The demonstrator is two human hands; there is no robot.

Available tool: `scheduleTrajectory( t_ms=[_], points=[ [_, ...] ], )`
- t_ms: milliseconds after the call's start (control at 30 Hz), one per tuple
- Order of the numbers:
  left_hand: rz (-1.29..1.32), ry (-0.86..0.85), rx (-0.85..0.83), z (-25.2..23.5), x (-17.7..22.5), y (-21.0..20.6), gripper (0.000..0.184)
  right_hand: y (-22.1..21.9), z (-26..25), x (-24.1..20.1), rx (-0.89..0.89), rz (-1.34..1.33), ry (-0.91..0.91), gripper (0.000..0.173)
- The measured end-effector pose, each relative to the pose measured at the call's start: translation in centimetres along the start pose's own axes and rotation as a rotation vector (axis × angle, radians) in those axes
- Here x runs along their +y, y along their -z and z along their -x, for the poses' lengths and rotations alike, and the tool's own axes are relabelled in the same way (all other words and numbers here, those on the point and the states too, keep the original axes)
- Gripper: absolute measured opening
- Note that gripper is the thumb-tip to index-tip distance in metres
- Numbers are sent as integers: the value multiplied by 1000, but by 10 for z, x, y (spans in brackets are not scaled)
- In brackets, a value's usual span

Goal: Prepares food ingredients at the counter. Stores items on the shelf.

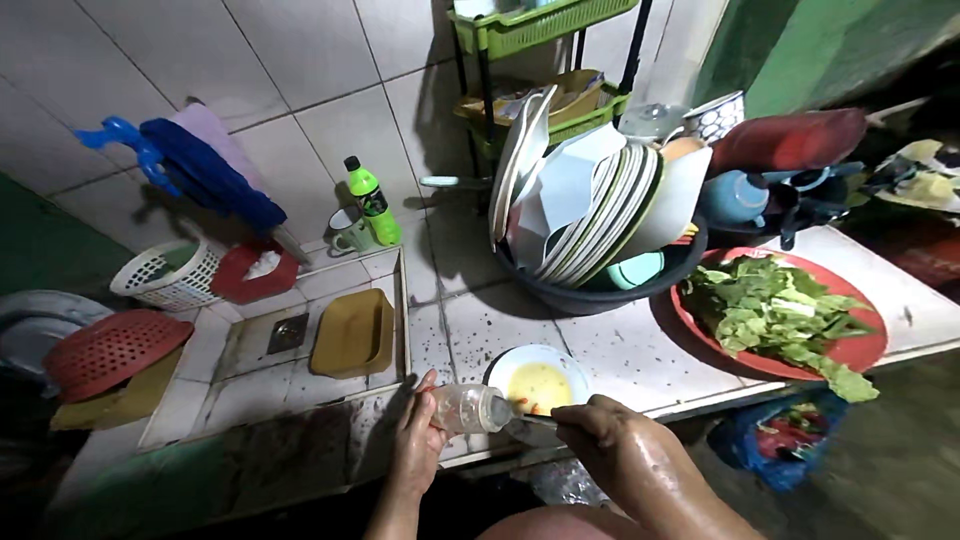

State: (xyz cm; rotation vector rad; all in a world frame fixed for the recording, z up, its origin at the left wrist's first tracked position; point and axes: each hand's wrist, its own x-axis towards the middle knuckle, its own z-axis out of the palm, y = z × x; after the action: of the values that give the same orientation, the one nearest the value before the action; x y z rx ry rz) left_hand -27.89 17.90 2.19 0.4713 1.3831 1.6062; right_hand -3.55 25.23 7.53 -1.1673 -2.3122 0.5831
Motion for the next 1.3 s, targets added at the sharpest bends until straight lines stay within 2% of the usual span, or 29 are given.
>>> scheduleTrajectory(
  t_ms=[233, 467, 633, 700, 800, 867, 933, 1000, 1133, 1167, 1233, 1300],
  points=[
    [-108, -42, -41, -9, -6, -6, 45, 11, 0, 4, -100, -27, -101, 17],
    [-114, 56, -1, -19, -9, -10, 39, 7, 2, 5, -73, -28, -116, 15],
    [-116, 8, 117, -33, -4, 15, 37, 22, -3, 21, -75, 45, -194, 13],
    [-96, -5, 105, -34, 2, 25, 39, 20, -3, 34, -11, 135, -157, 14],
    [-56, -22, 55, -32, 6, 28, 42, -1, -5, 57, 119, 281, 39, 15],
    [8, 12, 46, -29, 5, 24, 43, -14, -6, 66, 142, 346, 126, 18],
    [105, 63, 64, -25, 5, 17, 44, -21, -8, 73, 142, 373, 128, 18],
    [220, 131, 74, -19, 6, 12, 46, -24, -13, 79, 82, 348, 46, 17],
    [378, 273, 68, -9, 10, 1, 50, -20, -31, 84, -274, 230, -257, 27],
    [404, 301, 63, -7, 11, 0, 49, -21, -34, 82, -287, 226, -265, 28],
    [455, 356, 48, -5, 13, -2, 49, -26, -34, 74, -170, 193, -161, 30],
    [525, 396, 23, -4, 17, -7, 49, -34, -37, 57, -30, 96, 31, 36]
  ],
)
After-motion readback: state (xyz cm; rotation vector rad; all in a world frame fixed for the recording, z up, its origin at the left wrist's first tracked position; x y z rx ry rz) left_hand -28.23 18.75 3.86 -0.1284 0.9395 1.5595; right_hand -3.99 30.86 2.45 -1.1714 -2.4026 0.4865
